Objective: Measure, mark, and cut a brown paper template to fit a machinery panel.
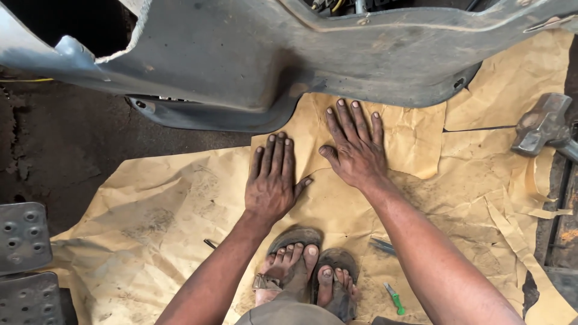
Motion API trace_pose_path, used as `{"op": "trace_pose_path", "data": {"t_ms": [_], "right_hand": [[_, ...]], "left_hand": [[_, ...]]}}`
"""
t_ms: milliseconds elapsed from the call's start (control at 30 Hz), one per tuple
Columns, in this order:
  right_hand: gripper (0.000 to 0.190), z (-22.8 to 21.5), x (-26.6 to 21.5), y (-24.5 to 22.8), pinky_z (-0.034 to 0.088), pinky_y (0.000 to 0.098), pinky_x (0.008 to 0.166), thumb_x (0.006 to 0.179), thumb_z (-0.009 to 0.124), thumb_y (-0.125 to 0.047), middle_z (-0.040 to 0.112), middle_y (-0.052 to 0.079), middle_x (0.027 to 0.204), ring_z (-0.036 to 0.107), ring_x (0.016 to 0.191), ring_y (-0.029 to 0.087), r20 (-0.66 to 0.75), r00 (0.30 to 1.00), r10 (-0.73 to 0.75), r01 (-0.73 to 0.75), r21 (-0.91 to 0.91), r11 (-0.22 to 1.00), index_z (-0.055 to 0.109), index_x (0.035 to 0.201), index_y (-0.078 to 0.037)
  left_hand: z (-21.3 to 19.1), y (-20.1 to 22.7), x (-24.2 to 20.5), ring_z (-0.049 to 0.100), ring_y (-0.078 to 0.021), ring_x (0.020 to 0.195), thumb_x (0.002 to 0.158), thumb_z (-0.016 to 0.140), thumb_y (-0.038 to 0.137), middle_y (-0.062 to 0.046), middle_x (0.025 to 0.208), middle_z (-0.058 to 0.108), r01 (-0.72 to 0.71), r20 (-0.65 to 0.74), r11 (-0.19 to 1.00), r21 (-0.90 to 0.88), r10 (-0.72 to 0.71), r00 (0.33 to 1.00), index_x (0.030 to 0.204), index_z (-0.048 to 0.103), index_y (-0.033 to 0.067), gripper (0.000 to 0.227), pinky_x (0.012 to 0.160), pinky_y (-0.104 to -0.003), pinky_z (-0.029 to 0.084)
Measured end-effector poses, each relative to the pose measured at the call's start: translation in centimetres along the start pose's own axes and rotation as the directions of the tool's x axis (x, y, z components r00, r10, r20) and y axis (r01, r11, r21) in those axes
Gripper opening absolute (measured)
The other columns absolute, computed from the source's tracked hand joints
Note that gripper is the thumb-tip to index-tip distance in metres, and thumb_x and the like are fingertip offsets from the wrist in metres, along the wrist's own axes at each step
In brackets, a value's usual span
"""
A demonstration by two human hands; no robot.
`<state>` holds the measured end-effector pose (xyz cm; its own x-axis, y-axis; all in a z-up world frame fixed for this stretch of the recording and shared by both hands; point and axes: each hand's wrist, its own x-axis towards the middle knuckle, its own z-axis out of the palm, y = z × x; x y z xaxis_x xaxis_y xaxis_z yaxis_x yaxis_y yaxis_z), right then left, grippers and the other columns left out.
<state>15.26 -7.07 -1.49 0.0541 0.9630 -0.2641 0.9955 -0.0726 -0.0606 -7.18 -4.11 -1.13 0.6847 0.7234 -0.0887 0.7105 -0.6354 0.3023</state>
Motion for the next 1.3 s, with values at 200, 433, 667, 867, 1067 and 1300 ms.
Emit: {"op": "trace_pose_path", "data": {"t_ms": [200, 433, 667, 867, 1067, 1300], "right_hand": [[0.078, 0.4, 0.0, 0.1, -0.002, 0.0552, 0.126, 0.1, 0.035, -0.064, 0.009, 0.003, 0.173, 0.004, 0.158, 0.025, -0.008, 1.0, -0.004, 0.004, 0.005, 1.0, 0.018, 0.165, -0.024], [0.079, 0.0, 0.1, 0.3, -0.003, 0.0563, 0.125, 0.098, 0.033, -0.069, 0.007, 0.004, 0.172, 0.002, 0.157, 0.026, 0.008, 1.0, -0.005, 0.005, 0.015, 1.0, 0.017, 0.164, -0.029], [0.078, -0.1, 0.3, -0.1, -0.004, 0.0581, 0.125, 0.097, 0.032, -0.07, 0.005, 0.005, 0.172, 0.0, 0.157, 0.028, 0.052, 0.999, -0.004, 0.004, 0.002, 1.0, 0.016, 0.164, -0.032], [0.079, 0.1, 0.0, 0.1, -0.003, 0.0587, 0.125, 0.097, 0.032, -0.069, 0.006, 0.005, 0.172, 0.0, 0.158, 0.028, 0.022, 1.0, -0.006, 0.006, 0.012, 1.0, 0.016, 0.164, -0.031], [0.079, -0.3, 0.2, -0.3, -0.004, 0.0581, 0.125, 0.098, 0.035, -0.069, 0.006, 0.004, 0.172, 0.0, 0.158, 0.027, 0.03, 1.0, -0.001, 0.0, 0.029, 1.0, 0.016, 0.164, -0.031], [0.08, -0.9, 0.0, -0.4, -0.003, 0.0572, 0.125, 0.097, 0.039, -0.067, 0.007, 0.003, 0.172, 0.002, 0.158, 0.026, 0.001, 1.0, 0.011, -0.011, 0.039, 0.999, 0.017, 0.164, -0.031]], "left_hand": [[0.0, -0.8, -0.8, 0.027, -0.0357, 0.153, 0.099, 0.036, 0.068, -0.023, 0.164, 0.03, 0.03, -0.005, 0.999, 0.013, -0.03, 1.0, 0.157, 0.029, -0.0044, 0.093, 0.123, -0.056, 0.023], [-0.5, -1.4, -0.9, 0.028, -0.0353, 0.153, 0.099, 0.035, 0.068, -0.022, 0.164, 0.031, 0.024, 0.001, 0.998, 0.053, -0.024, 1.0, 0.158, 0.03, -0.0016, 0.091, 0.124, -0.055, 0.023], [-0.3, -1.9, -1.1, 0.031, -0.0345, 0.153, 0.101, 0.031, 0.068, -0.022, 0.163, 0.034, 0.029, 0.002, 0.996, 0.085, -0.03, 1.0, 0.158, 0.031, -0.0006, 0.09, 0.125, -0.055, 0.023], [-1.0, -2.3, -1.8, 0.029, -0.0343, 0.154, 0.099, 0.03, 0.073, -0.022, 0.164, 0.032, 0.024, -0.01, 0.997, 0.069, -0.024, 1.0, 0.158, 0.032, -0.0001, 0.094, 0.125, -0.055, 0.022], [-0.5, -4.8, -5.4, 0.023, -0.0326, 0.156, 0.095, 0.029, 0.077, -0.017, 0.167, 0.027, 0.069, 0.025, 0.995, 0.075, -0.071, 0.997, 0.16, 0.029, 0.003, 0.099, 0.125, -0.056, 0.015], [-0.9, -5.8, -6.8, 0.014, -0.0294, 0.156, 0.086, 0.027, 0.084, -0.014, 0.167, 0.021, 0.049, 0.041, 0.997, 0.052, -0.051, 0.998, 0.159, 0.022, 0.0057, 0.108, 0.125, -0.058, 0.007]]}}
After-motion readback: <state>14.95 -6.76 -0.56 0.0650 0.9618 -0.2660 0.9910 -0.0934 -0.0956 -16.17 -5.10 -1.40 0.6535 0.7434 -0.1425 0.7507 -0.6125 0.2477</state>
